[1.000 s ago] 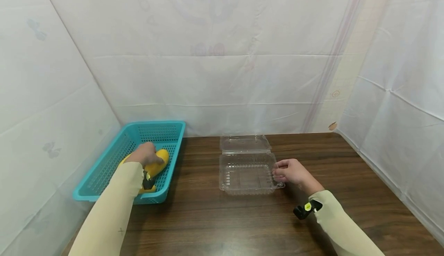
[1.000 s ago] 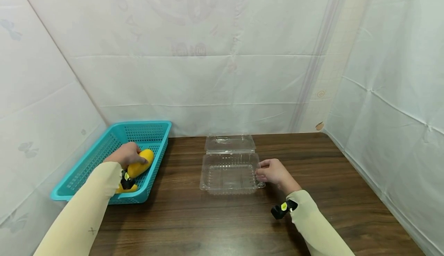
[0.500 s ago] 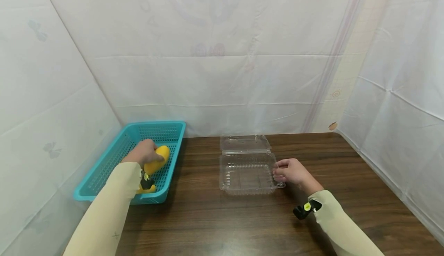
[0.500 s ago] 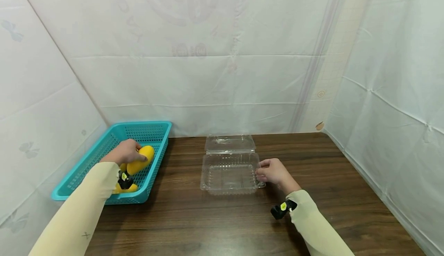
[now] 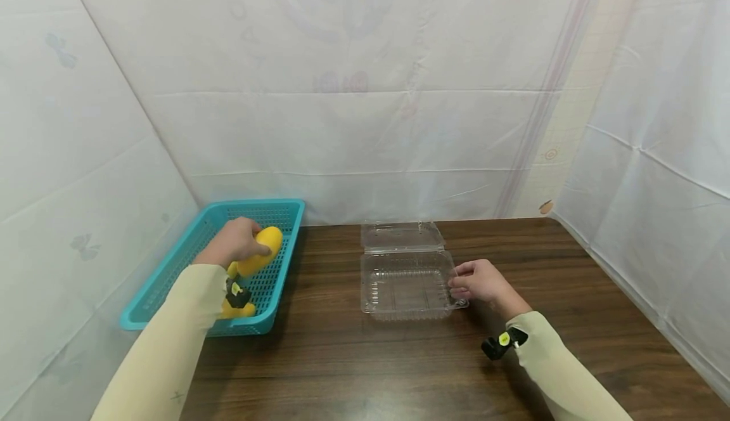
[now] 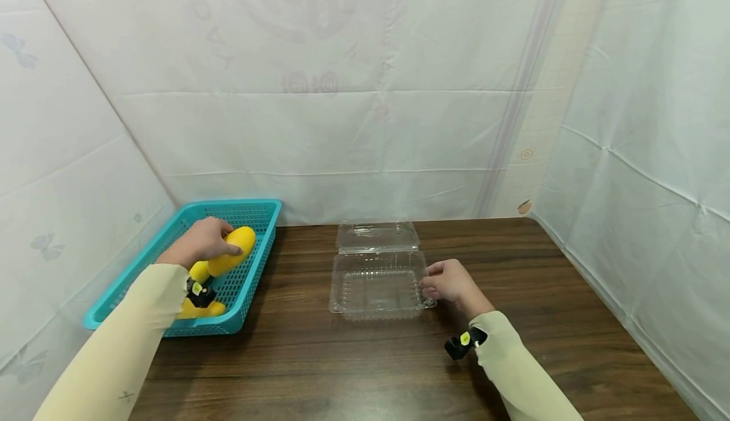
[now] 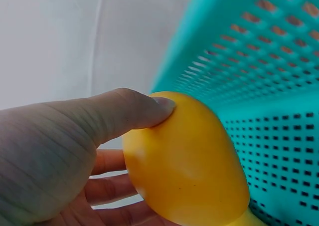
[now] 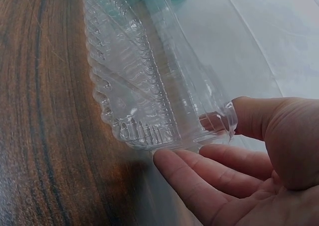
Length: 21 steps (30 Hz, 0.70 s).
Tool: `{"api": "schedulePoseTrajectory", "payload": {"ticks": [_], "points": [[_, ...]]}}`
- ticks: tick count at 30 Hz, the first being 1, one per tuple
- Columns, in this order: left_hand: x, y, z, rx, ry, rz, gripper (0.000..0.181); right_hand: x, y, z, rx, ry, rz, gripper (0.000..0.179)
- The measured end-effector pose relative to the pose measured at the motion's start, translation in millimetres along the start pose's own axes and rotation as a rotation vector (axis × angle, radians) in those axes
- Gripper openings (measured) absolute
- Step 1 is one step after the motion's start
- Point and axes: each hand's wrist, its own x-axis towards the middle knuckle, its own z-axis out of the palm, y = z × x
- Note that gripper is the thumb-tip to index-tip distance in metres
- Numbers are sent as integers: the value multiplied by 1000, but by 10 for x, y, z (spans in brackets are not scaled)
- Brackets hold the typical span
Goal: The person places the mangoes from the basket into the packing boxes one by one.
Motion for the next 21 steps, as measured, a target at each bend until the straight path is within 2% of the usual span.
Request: {"api": "schedulePoseTrajectory", "payload": {"ticks": [11,17,21], "points": [[-123,256,-89,-4,35,55,61,-12,-37,-28,5,-35,-7,45],[-159,337,-111,-5,45,77,63,4,-35,-26,20,-59,0,50],[-181,400,-126,-2,53,88,63,10,-34,-29,22,-47,10,49]]}}
